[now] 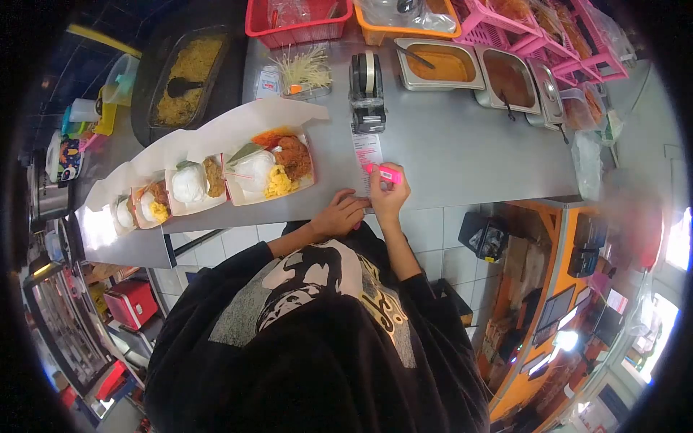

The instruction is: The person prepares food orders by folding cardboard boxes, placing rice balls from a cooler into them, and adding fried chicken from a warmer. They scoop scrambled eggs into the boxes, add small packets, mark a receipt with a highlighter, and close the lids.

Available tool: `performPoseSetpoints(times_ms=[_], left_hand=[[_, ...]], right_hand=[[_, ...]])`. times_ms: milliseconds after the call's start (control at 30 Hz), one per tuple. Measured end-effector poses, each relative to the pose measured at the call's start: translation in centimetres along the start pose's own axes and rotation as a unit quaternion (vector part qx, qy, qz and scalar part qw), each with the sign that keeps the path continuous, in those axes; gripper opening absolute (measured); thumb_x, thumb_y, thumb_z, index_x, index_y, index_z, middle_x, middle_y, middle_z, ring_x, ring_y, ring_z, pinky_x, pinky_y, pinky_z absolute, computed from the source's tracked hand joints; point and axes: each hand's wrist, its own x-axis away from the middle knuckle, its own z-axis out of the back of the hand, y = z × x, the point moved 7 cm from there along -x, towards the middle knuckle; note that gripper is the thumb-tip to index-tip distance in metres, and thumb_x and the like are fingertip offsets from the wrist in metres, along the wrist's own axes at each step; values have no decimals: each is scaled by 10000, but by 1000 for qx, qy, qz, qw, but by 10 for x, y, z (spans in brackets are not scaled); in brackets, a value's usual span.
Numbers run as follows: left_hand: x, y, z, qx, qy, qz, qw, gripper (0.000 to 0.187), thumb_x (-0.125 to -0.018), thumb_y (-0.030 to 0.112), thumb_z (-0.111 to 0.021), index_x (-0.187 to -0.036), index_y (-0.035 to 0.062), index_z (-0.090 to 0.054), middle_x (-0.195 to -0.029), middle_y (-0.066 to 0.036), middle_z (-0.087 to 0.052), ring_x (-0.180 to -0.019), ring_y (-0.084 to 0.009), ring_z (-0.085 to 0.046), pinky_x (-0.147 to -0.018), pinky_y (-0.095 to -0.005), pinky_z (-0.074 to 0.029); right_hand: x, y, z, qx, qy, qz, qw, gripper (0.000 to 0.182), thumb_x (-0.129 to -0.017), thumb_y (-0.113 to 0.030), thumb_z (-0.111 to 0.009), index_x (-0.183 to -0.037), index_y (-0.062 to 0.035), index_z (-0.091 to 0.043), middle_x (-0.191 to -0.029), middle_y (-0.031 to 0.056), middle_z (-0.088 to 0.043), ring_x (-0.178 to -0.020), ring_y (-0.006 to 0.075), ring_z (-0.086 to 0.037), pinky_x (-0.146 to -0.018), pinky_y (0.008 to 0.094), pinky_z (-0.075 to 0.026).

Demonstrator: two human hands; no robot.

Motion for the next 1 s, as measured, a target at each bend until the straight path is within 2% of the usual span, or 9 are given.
performPoseSetpoints(times_ms=[100, 133, 200, 300, 400, 500, 700, 800, 1000], left_hand=[[0, -1, 1, -5, -4, -2, 1000, 161, -766, 143, -541, -895, 50, -560, -1108, -69, -559, -1099, -200, -511, -1012, -473, -329], [-1, 0, 1, -7, -3, -1, 1000, 161, -766, 141, -540, -897, 49, -561, -1109, -69, -558, -1100, -200, -510, -1013, -473, -329], [-2, 1, 3, -9, -2, -1, 1000, 163, -766, 142, -541, -898, 49, -562, -1108, -70, -558, -1101, -200, -510, -1012, -473, -330], [-3, 1, 5, -11, -1, 1, 1000, 170, -762, 148, -546, -899, 49, -563, -1104, -71, -557, -1101, -200, -509, -1009, -471, -333], [-1, 1, 2, -4, 1, 4, 1000, 175, -756, 152, -553, -897, 48, -562, -1101, -69, -557, -1103, -201, -507, -1005, -468, -335], [-1, -1, 3, 12, 7, 8, 1000, 163, -744, 141, -567, -877, 48, -552, -1113, -69, -560, -1100, -206, -512, -1009, -471, -332], [-2, -1, 3, 29, 24, 12, 999, 121, -730, 105, -584, -828, 49, -539, -1139, -65, -569, -1097, -211, -525, -1017, -475, -328], [-2, 0, 6, 37, 15, 13, 999, 121, -730, 97, -583, -831, 49, -537, -1134, -63, -572, -1095, -210, -527, -1015, -475, -332], [-1, 0, 1, 24, 10, 9, 1000, 156, -738, 117, -576, -876, 53, -543, -1109, -58, -577, -1094, -206, -524, -1011, -481, -330]], right_hand=[[0, 15, 10, -44, 52, -60, 996, 92, -813, -34, -670, -847, -2, -591, -757, 13, -573, -616, 24, -488, -504, 172, -390], [1, 15, 11, -21, 43, -58, 997, 91, -813, -33, -669, -847, -1, -590, -760, 15, -572, -622, 26, -491, -508, 172, -393], [2, 13, 12, 26, 26, -54, 998, 90, -812, -29, -667, -847, 0, -590, -767, 20, -572, -634, 29, -497, -516, 173, -398], [5, 3, 2, -57, 2, -3, 998, 88, -812, -31, -667, -834, -5, -585, -748, 11, -566, -601, 23, -471, -491, 175, -380], [2, -21, 2, 44, -29, 25, 998, 92, -815, -27, -663, -829, -2, -576, -756, 14, -569, -601, 25, -479, -491, 179, -388], [1, 15, 26, 41, 57, -49, 996, 99, -815, -25, -663, -823, 3, -569, -763, 18, -573, -609, 37, -512, -499, 185, -409], [3, 3, 27, -95, 76, -66, 990, 102, -830, -12, -644, -865, 15, -552, -782, 29, -576, -625, 49, -539, -514, 179, -427], [15, 8, 27, -97, 39, -87, 991, 110, -831, -1, -639, -893, 20, -551, -788, 37, -577, -664, 66, -560, -550, 184, -447], [23, 4, 19, -54, -17, -40, 998, 119, -807, 10, -661, -891, 17, -577, -791, 27, -579, -671, 84, -564, -591, 195, -456]])
